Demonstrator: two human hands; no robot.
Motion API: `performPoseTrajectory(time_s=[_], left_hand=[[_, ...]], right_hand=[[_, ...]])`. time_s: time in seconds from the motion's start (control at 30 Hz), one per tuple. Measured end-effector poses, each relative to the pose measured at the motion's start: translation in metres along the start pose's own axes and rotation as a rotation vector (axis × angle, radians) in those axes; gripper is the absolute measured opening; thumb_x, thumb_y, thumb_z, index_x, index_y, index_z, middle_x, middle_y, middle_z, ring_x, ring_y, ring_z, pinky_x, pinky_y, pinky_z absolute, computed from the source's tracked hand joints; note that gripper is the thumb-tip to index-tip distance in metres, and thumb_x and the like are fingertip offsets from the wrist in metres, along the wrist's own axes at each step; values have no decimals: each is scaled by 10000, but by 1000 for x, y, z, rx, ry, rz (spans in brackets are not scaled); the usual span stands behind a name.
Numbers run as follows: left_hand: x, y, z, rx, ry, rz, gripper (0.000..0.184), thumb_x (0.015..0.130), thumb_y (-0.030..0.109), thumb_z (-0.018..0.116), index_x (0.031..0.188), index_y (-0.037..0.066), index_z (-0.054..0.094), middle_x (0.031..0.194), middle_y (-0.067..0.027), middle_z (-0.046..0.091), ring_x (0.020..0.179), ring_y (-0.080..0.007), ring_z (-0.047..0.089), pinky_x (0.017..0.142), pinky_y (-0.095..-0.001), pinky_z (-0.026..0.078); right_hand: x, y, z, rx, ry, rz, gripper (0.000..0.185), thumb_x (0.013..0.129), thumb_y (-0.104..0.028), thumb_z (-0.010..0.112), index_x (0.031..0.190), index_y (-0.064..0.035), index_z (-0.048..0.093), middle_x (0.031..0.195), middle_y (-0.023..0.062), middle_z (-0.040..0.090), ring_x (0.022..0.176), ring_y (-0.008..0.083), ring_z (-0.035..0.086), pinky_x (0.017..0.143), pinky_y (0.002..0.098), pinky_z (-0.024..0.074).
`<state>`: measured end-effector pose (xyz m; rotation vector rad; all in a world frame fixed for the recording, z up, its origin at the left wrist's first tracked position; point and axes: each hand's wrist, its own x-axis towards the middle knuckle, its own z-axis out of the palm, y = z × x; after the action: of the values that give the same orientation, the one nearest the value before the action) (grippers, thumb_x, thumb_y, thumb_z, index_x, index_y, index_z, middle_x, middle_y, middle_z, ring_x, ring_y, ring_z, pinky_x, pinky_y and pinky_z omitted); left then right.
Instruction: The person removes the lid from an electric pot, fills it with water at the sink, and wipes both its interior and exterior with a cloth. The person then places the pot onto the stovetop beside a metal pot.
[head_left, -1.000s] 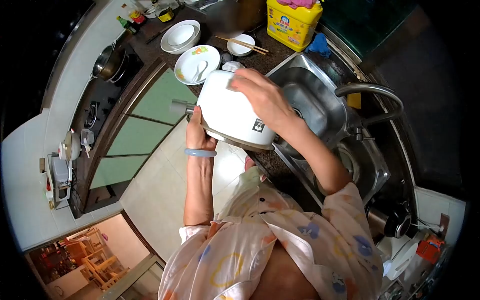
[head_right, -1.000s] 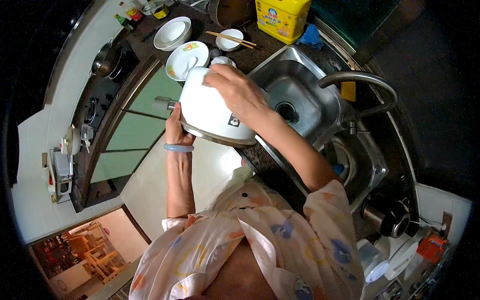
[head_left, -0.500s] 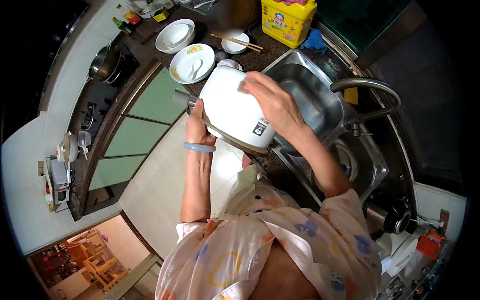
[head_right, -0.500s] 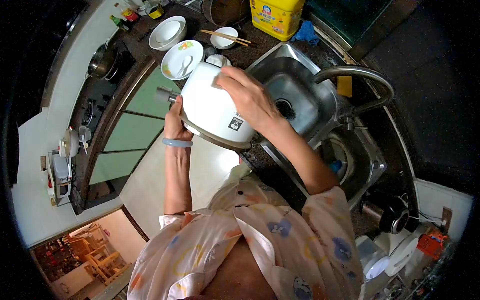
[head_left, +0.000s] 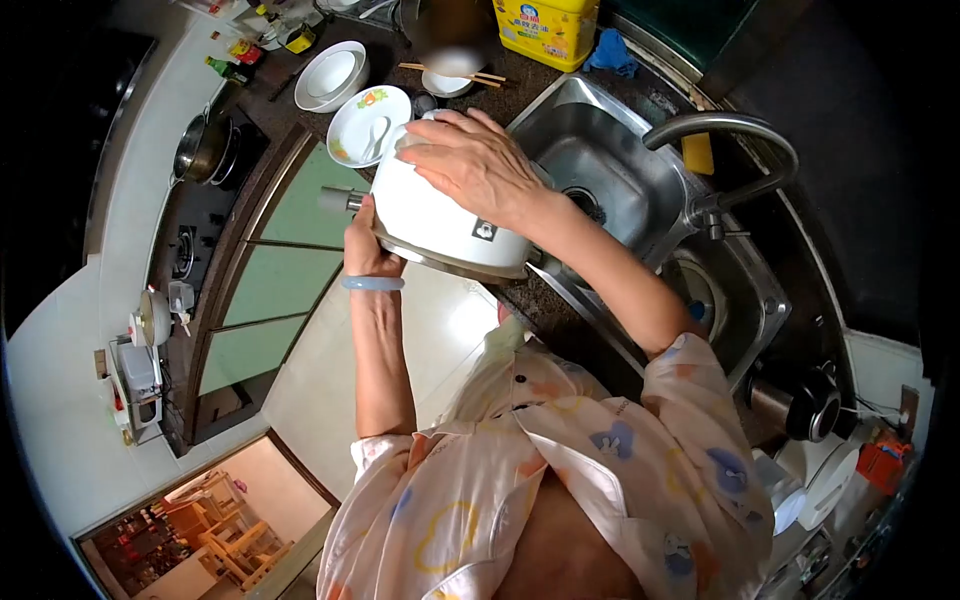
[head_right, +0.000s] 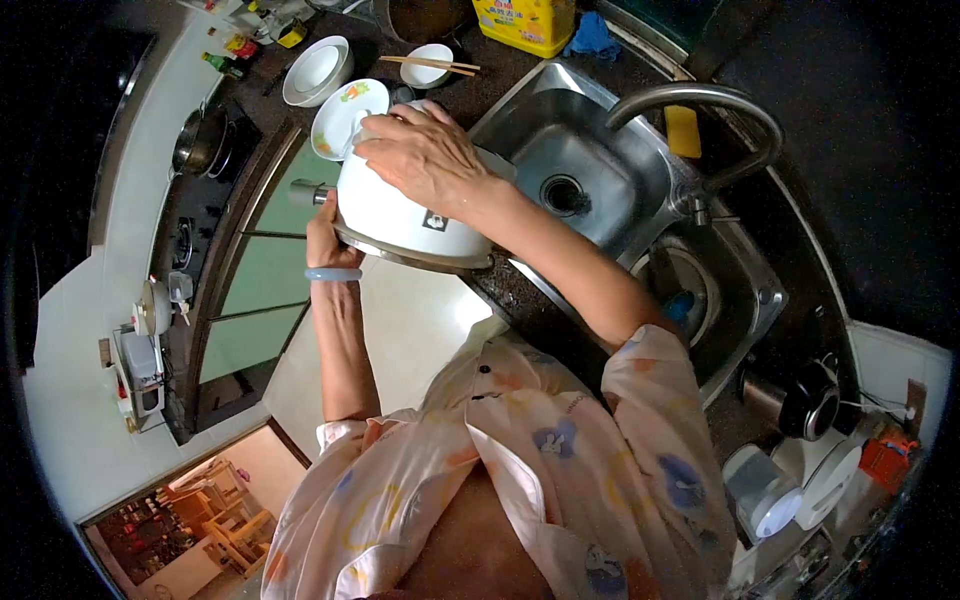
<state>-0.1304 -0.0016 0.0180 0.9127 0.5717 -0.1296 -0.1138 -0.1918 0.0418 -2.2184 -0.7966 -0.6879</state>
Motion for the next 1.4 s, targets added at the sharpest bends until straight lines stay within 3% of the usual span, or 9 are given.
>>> performPoseTrajectory(time_s=[0.13, 0.37, 0.6, 0.73, 0.87, 1.03, 1.13, 1.27, 1.4], left_hand=[[26, 4, -19, -37, -25, -6, 268, 988, 192, 390, 1026, -41, 517, 1000, -133, 617, 897, -228, 622, 802, -362, 535], [40, 11, -19, 31, 45, 14, 222, 966, 145, 422, 1026, -52, 508, 975, -150, 619, 874, -232, 628, 795, -372, 539], [38, 18, -19, 180, -87, 27, 272, 978, 176, 386, 1101, -43, 489, 1034, -162, 606, 921, -252, 622, 819, -389, 532], [37, 22, -14, 200, -31, -9, 272, 976, 186, 398, 1081, -40, 507, 1020, -158, 612, 927, -252, 621, 821, -413, 532], [41, 20, -13, 206, 80, 57, 228, 962, 157, 427, 1046, -36, 515, 988, -140, 616, 854, -221, 633, 731, -373, 564], [46, 19, -5, 177, 62, 52, 190, 938, 161, 469, 991, -10, 533, 904, -116, 621, 779, -194, 637, 664, -324, 565], [40, 21, -1, 199, 74, 39, 170, 929, 158, 476, 976, 7, 538, 905, -112, 622, 776, -191, 637, 649, -314, 559], [51, 25, -20, 257, 16, 33, 186, 928, 146, 465, 1011, 0, 543, 958, -128, 622, 820, -210, 634, 668, -335, 556], [44, 27, -22, 203, -77, 17, 190, 941, 140, 451, 1013, -18, 528, 986, -141, 618, 870, -239, 629, 763, -363, 548]], right_hand=[[-43, -6, -15, -20, -34, -67, 319, 812, -130, 599, 1129, -150, 627, 1234, 46, 540, 1209, 271, 444, 1049, 443, 338], [-138, 21, 9, 30, 148, 68, 310, 786, -28, 595, 1083, -92, 656, 1314, 72, 501, 1251, 296, 424, 1009, 402, 415], [-38, -19, 8, 200, -51, -104, 264, 822, -88, 549, 1058, -124, 662, 1242, 44, 556, 1244, 234, 434, 1090, 413, 285], [-40, -19, 12, 235, -45, -152, 263, 820, -90, 551, 1056, -115, 663, 1239, 41, 561, 1242, 234, 433, 1094, 423, 266], [-101, 0, 9, 339, 92, -53, 247, 817, -56, 570, 1032, -98, 685, 1273, 56, 550, 1241, 305, 434, 1053, 428, 338], [-147, 11, 26, 418, 392, 327, 342, 755, 46, 622, 1067, -84, 676, 1282, 87, 535, 1251, 307, 424, 1034, 408, 398], [-127, 4, 23, 399, 367, 270, 334, 747, 91, 617, 1041, -53, 678, 1266, 83, 552, 1259, 295, 430, 1011, 388, 426], [-54, -10, 9, 330, 125, -125, 204, 784, -88, 616, 978, -75, 675, 1155, 81, 602, 1167, 272, 502, 1030, 390, 376], [-40, -10, 23, 268, 106, -185, 207, 812, -126, 587, 1003, -81, 655, 1192, 70, 577, 1194, 254, 473, 1021, 389, 362]])
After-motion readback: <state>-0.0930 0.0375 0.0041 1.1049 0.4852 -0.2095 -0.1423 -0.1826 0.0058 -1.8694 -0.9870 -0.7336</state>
